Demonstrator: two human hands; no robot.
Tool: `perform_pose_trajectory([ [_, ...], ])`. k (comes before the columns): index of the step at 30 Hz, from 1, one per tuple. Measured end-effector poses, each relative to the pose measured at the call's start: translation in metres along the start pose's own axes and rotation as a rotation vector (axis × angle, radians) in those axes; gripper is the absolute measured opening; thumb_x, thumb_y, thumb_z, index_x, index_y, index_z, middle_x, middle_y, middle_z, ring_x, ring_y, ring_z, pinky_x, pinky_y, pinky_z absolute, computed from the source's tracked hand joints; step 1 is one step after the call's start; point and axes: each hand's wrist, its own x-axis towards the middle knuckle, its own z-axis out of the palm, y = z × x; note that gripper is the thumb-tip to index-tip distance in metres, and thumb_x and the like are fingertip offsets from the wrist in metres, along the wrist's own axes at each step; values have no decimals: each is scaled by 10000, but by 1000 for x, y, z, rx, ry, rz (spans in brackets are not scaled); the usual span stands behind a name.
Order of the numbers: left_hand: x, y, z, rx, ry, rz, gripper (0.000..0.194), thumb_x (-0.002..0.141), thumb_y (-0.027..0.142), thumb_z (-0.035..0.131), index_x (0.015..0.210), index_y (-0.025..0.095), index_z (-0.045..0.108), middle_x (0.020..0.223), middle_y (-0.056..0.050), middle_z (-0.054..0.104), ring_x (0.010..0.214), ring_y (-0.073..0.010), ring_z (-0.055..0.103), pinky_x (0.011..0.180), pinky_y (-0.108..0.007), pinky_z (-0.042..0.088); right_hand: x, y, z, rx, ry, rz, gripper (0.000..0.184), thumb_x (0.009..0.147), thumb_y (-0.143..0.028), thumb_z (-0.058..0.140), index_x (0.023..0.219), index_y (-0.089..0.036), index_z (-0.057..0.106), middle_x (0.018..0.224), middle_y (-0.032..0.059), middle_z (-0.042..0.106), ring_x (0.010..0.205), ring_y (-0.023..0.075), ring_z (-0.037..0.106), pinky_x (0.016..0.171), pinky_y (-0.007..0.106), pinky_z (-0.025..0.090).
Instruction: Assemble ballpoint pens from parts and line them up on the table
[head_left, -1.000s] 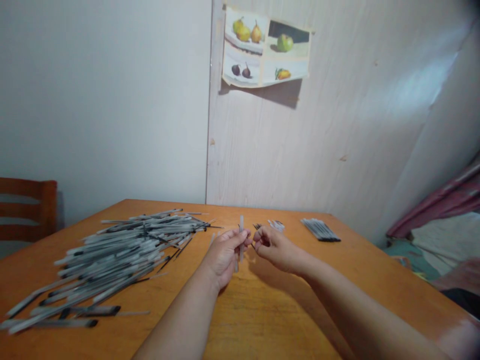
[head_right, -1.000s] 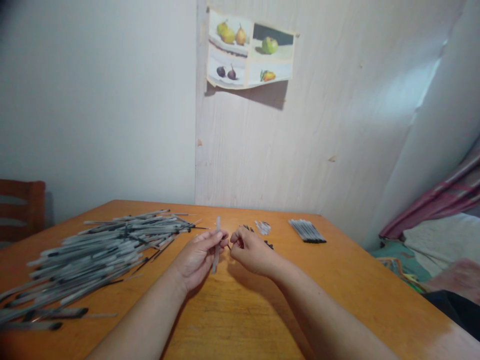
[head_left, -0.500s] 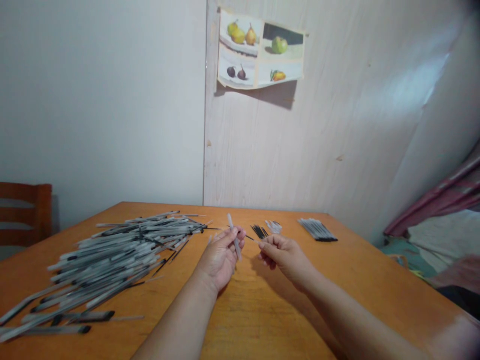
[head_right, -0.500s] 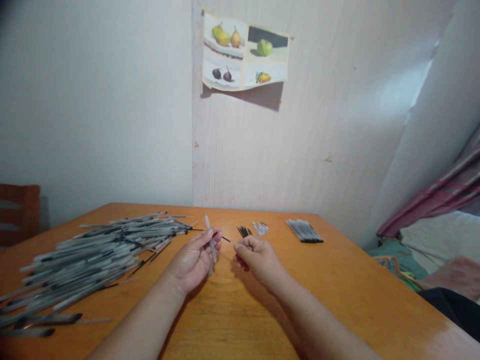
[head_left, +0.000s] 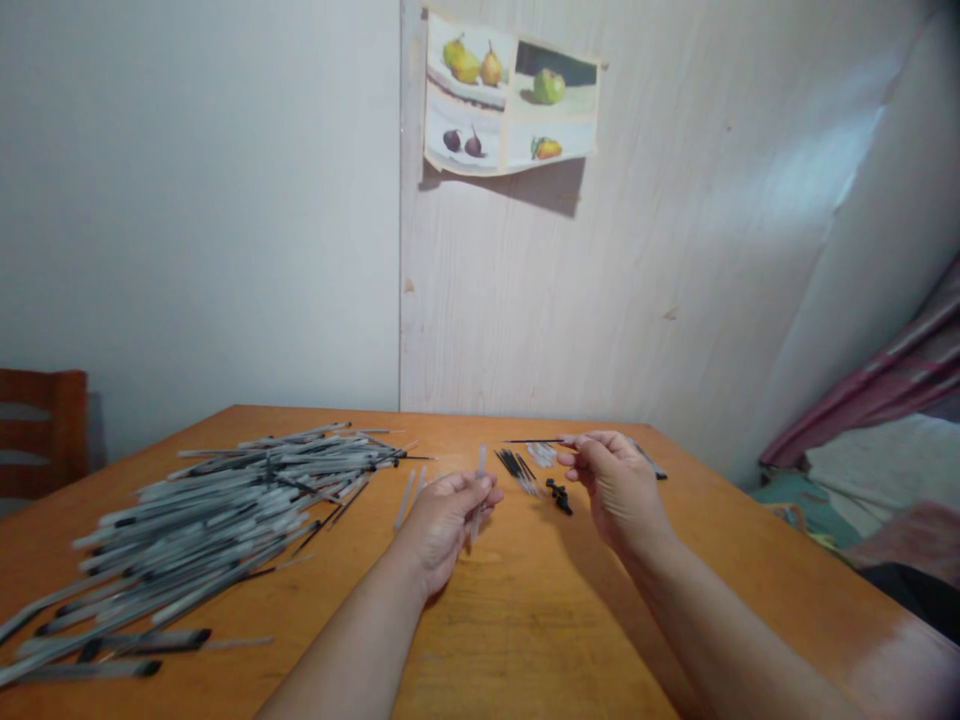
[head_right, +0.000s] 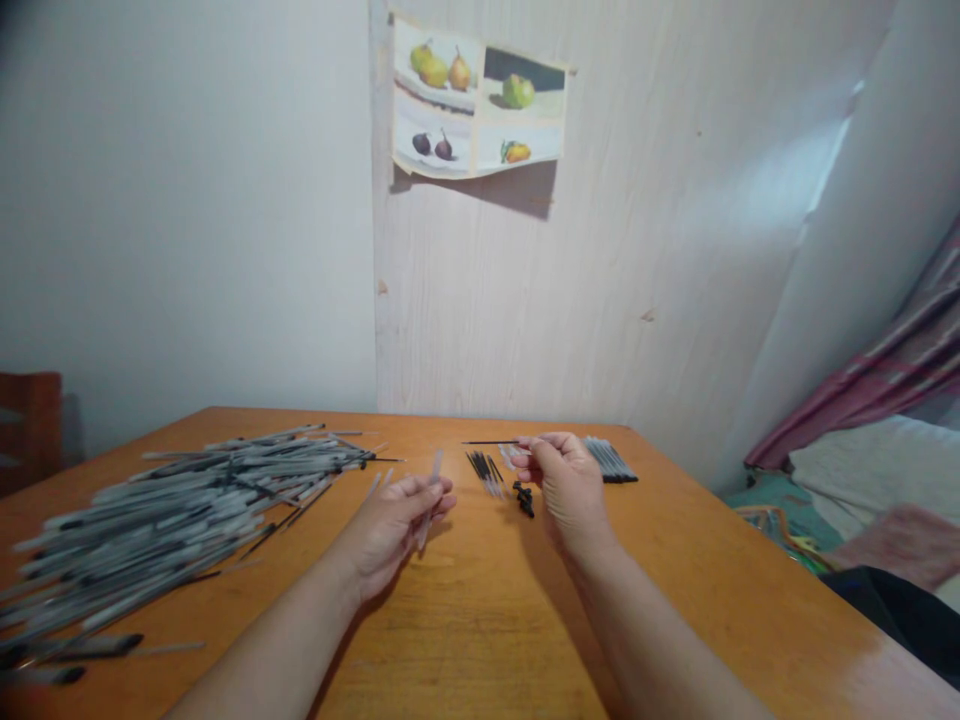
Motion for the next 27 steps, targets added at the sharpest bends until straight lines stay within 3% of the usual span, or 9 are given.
perform_pose_trajectory([
  [4,-1,-4,3,267,43,65,225,734,274,758,903,128,726,870,-89,705,810,-161,642,746,-245,452,9,-10,-10,26,4,-8,167,712,-192,706,793,-175,561,867,53,725,593,102,631,496,192,478],
  [10,-1,-4,4,577,55,226,80,723,227,704,748,163,744,725,-58,687,688,-186,571,660,-270,399,13,-11,-14,2,-17,-56,195,738,-242,714,834,-182,556,839,47,714,570,103,613,484,205,474],
  [22,4,-9,-3,764,18,294,131,735,266,678,802,189,760,764,-48,695,719,-207,580,679,-279,391,11,-4,-14,-65,-51,-81,244,752,-298,724,881,-183,553,793,37,701,569,120,618,499,231,470],
  [27,7,-12,-5,743,-10,314,120,721,278,694,781,194,754,739,-33,685,706,-196,561,661,-262,373,10,-5,-13,-86,-53,-82,257,743,-311,729,878,-185,551,784,36,700,566,122,614,499,235,468],
])
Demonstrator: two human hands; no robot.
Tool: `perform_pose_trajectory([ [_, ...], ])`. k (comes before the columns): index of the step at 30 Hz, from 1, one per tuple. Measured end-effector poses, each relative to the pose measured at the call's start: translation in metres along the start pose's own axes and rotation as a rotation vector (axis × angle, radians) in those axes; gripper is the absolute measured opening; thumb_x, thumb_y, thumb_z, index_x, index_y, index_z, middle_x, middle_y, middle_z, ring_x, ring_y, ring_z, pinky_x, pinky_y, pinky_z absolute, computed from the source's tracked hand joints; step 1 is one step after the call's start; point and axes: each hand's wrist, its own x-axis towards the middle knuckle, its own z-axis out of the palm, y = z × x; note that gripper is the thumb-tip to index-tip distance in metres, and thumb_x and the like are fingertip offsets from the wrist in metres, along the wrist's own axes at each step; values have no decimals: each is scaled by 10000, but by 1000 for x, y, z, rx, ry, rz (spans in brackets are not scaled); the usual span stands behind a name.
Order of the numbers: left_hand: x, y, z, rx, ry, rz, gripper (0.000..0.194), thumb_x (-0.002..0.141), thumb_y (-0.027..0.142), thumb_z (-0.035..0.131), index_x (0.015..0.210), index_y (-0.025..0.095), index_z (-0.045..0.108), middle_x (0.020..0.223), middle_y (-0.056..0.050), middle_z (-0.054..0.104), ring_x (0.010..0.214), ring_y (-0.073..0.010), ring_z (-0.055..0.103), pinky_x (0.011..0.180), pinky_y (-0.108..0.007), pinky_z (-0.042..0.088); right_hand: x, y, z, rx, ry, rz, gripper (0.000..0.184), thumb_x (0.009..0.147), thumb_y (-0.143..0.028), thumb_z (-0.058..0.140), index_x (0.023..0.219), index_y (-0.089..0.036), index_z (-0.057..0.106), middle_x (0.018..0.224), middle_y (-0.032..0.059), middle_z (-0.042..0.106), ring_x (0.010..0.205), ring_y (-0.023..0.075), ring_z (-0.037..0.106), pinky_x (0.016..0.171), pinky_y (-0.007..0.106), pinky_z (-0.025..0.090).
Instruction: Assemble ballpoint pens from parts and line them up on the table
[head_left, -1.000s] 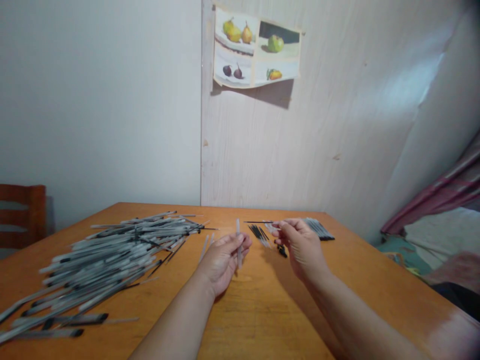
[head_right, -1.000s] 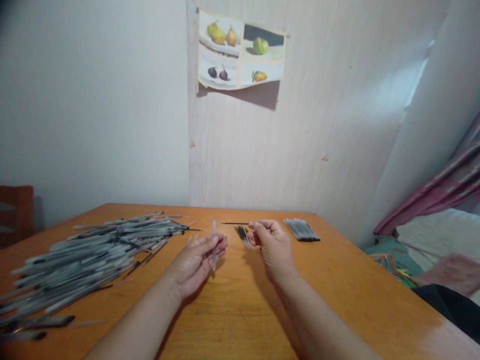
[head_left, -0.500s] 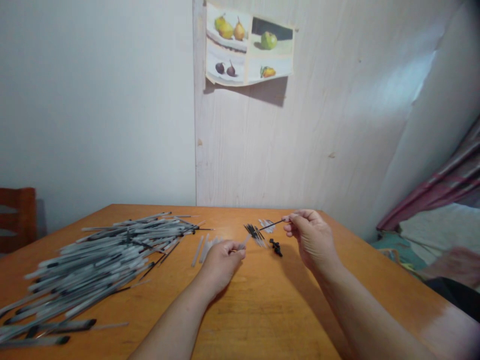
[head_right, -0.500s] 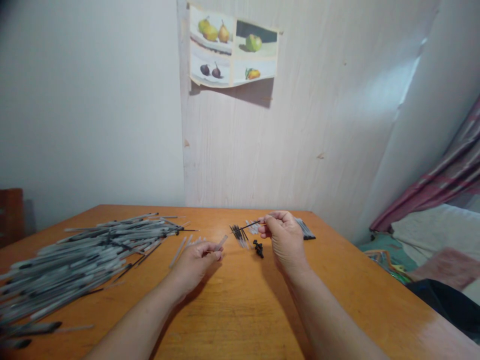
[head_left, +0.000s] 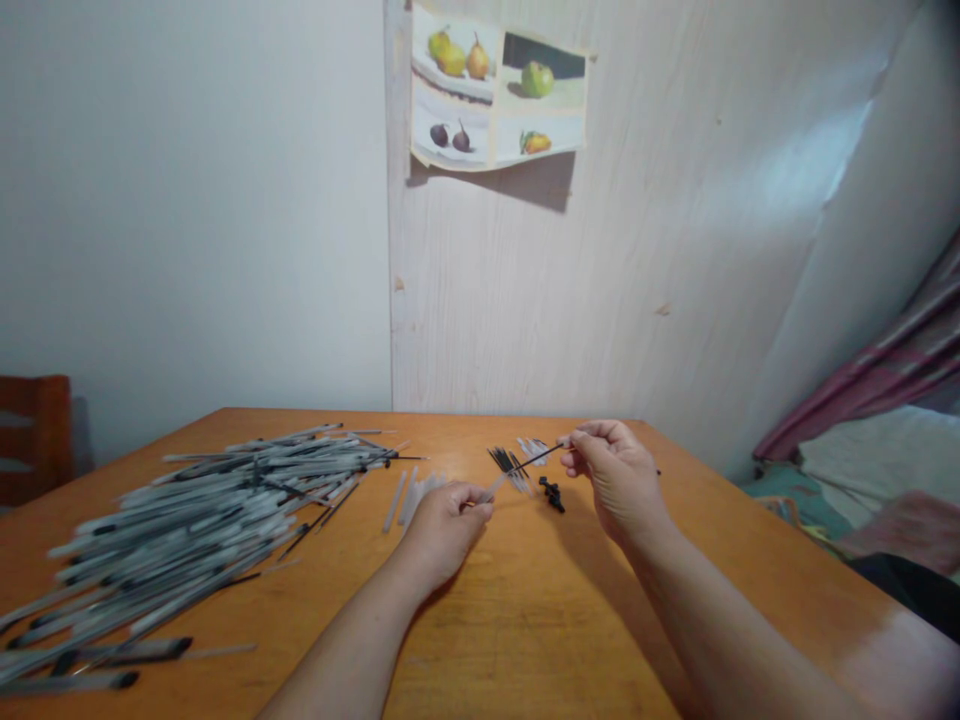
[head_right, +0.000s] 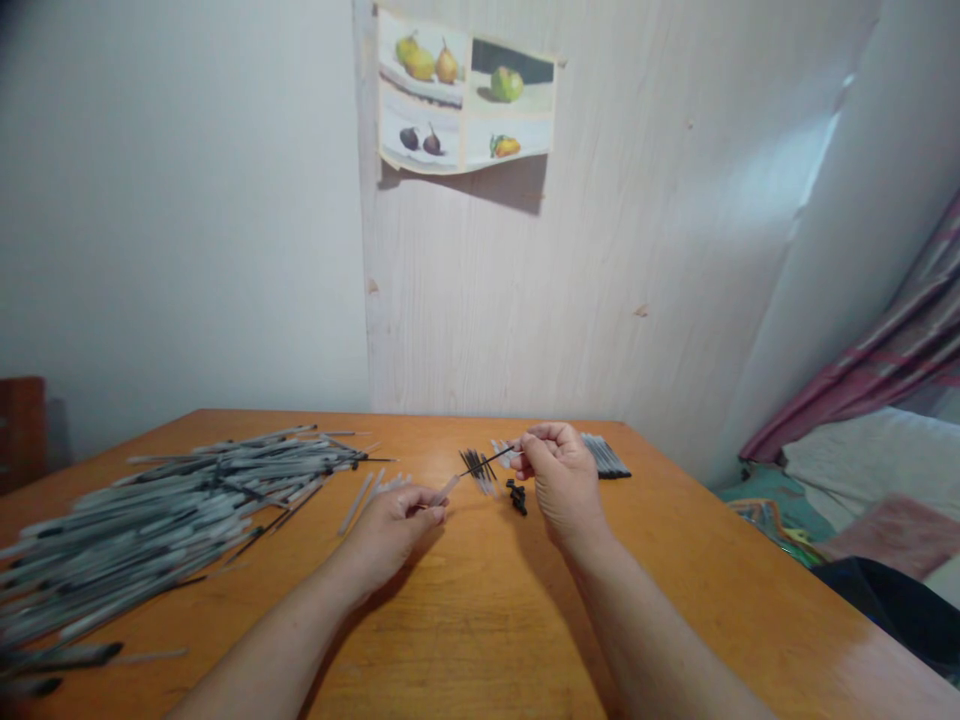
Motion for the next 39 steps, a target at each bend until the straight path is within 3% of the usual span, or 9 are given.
perform_pose_trajectory([
  [15,-7,11,2,33,-54,-47,108,729,263,654,718,200,740,671,-16,636,649,-172,512,597,-254,322,-7,0,6,-102,-80,38,274,749,-353,705,886,-193,530,737,22,684,576,128,597,528,249,455],
  [20,-9,8,6,-101,-188,-148,146,763,296,636,757,183,728,665,-8,626,612,-143,494,581,-244,319,-12,11,11,-156,-152,79,337,764,-400,698,966,-205,512,655,-22,650,541,128,569,527,248,419],
  [28,-10,6,6,-427,-321,-319,326,742,392,741,922,122,707,825,-96,697,669,-137,617,676,-255,428,-22,20,18,-226,-267,125,343,747,-471,702,895,-209,540,733,15,674,628,152,605,562,254,419],
  [33,-13,14,3,-419,-341,-371,388,733,446,740,958,136,681,851,-99,711,654,-150,650,589,-232,390,-27,23,22,-295,-333,91,258,789,-440,649,833,-198,571,713,10,637,633,147,597,561,258,427],
  [39,-12,13,3,-399,-346,-359,396,753,467,713,970,138,668,873,-101,712,684,-167,668,647,-258,432,-29,21,25,-340,-373,73,216,804,-407,614,848,-197,585,708,11,627,644,157,599,575,275,445],
])
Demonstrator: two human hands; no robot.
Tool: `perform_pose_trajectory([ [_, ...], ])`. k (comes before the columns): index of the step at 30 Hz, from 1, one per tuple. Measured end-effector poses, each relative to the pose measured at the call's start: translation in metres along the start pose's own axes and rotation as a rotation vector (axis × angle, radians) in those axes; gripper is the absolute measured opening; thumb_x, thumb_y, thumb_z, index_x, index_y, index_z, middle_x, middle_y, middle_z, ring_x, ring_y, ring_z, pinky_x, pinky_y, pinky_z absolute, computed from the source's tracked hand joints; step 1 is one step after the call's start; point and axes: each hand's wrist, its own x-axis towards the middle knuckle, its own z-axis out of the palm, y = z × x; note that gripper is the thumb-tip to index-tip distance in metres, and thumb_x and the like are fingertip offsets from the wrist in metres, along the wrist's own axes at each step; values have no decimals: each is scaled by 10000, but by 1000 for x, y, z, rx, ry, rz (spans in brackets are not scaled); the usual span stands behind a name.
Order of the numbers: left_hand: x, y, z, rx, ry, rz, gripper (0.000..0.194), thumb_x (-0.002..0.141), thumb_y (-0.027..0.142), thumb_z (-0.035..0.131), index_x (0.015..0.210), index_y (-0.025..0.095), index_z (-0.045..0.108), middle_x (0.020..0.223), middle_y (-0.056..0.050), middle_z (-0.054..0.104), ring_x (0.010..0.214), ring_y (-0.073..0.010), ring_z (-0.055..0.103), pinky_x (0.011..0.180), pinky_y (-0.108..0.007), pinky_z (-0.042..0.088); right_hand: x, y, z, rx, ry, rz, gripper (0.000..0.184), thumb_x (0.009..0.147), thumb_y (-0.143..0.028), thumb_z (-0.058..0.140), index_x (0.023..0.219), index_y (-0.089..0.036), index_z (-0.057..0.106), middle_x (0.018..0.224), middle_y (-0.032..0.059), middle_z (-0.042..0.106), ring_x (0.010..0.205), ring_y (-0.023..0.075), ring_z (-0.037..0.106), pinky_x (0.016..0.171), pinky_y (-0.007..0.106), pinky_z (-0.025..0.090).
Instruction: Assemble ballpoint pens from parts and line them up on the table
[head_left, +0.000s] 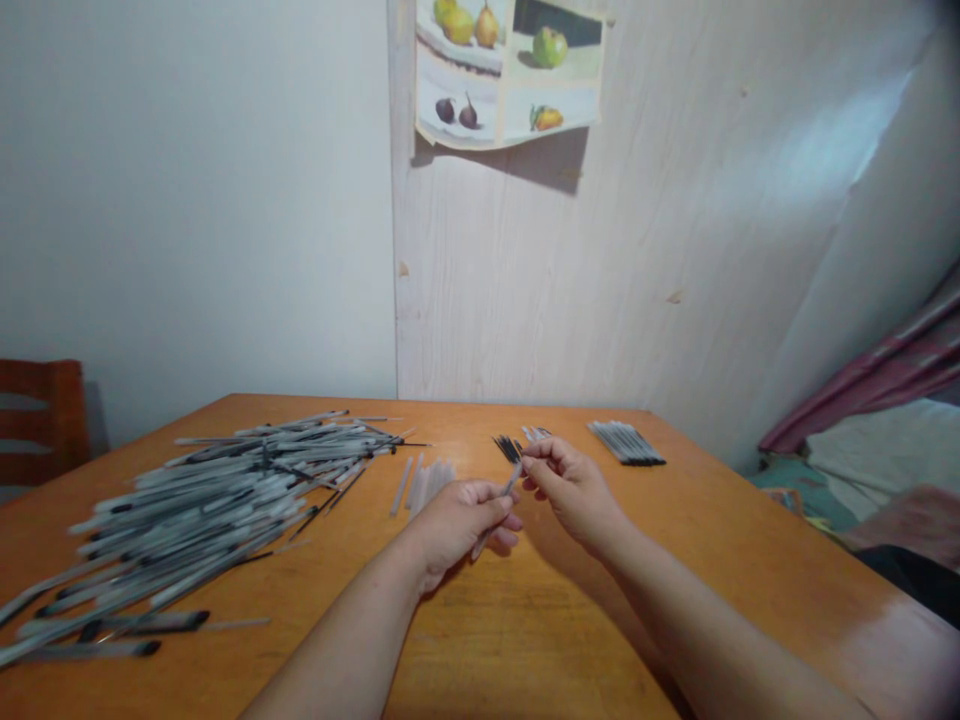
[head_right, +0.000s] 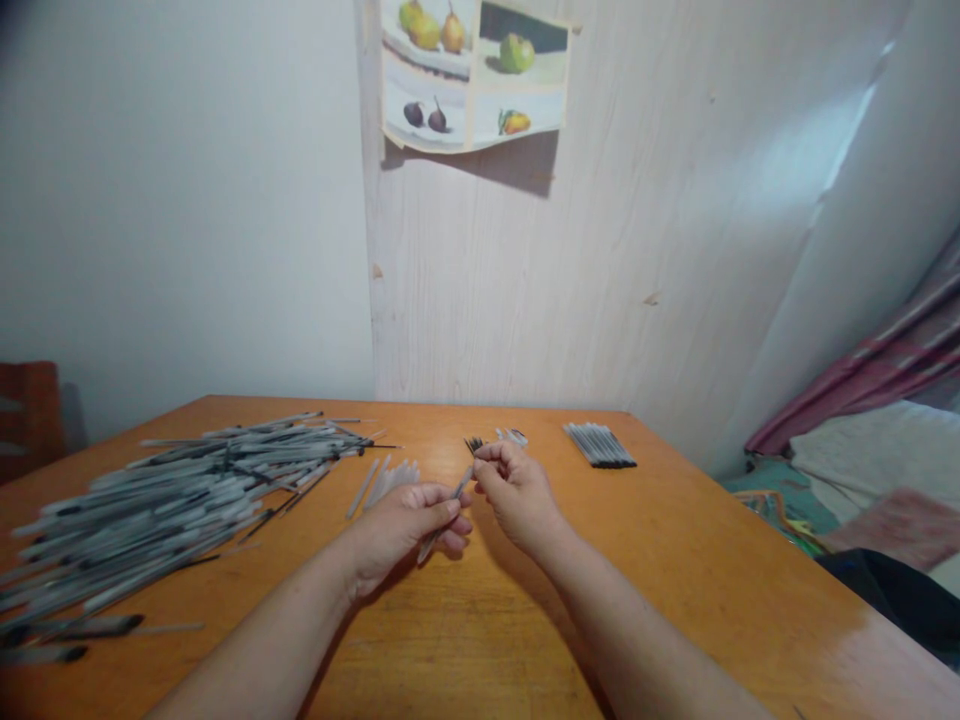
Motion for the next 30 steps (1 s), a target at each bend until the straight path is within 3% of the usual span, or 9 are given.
perform_pose_trajectory([
  [9,0,1,1,15,-3,9,408,766,475,697,985,132,670,876,-104,709,691,-169,663,690,-280,441,0,1,-1,-31,-31,13,188,835,-378,580,823,-193,616,690,17,649,638,163,607,584,289,457],
  [15,2,-2,-1,18,-9,21,448,771,480,690,1045,130,633,880,-97,702,694,-164,656,721,-296,440,0,10,-2,-238,-6,-132,240,849,-307,523,951,-189,705,863,50,708,721,168,629,655,308,487],
  [18,2,-2,-1,27,2,25,429,784,470,677,1036,126,627,891,-104,699,695,-164,655,719,-299,443,2,10,-5,-205,7,-106,280,847,-335,528,1003,-181,703,838,51,710,669,155,613,636,296,484],
  [23,2,0,0,1,56,32,367,797,411,667,1027,129,622,883,-100,696,694,-161,655,730,-309,466,14,11,-28,-6,187,53,359,794,-369,557,1060,-142,640,745,28,670,553,121,554,526,239,413],
  [26,2,0,0,14,67,36,375,788,413,675,1025,126,628,873,-98,695,689,-159,654,722,-302,467,26,22,-51,-46,349,81,294,743,-352,564,946,-146,615,697,17,635,549,123,542,503,227,385],
  [28,2,-1,0,22,56,27,390,785,427,677,1031,128,628,881,-96,696,693,-158,656,730,-300,464,32,35,-64,-184,362,100,183,718,-308,548,824,-164,585,660,4,602,553,120,527,504,221,371],
  [30,2,-3,-1,24,44,18,397,776,439,683,1021,132,628,875,-91,697,686,-156,654,733,-299,461,36,48,-73,-343,268,130,93,697,-254,526,728,-173,559,623,-8,567,545,112,508,500,214,348],
])
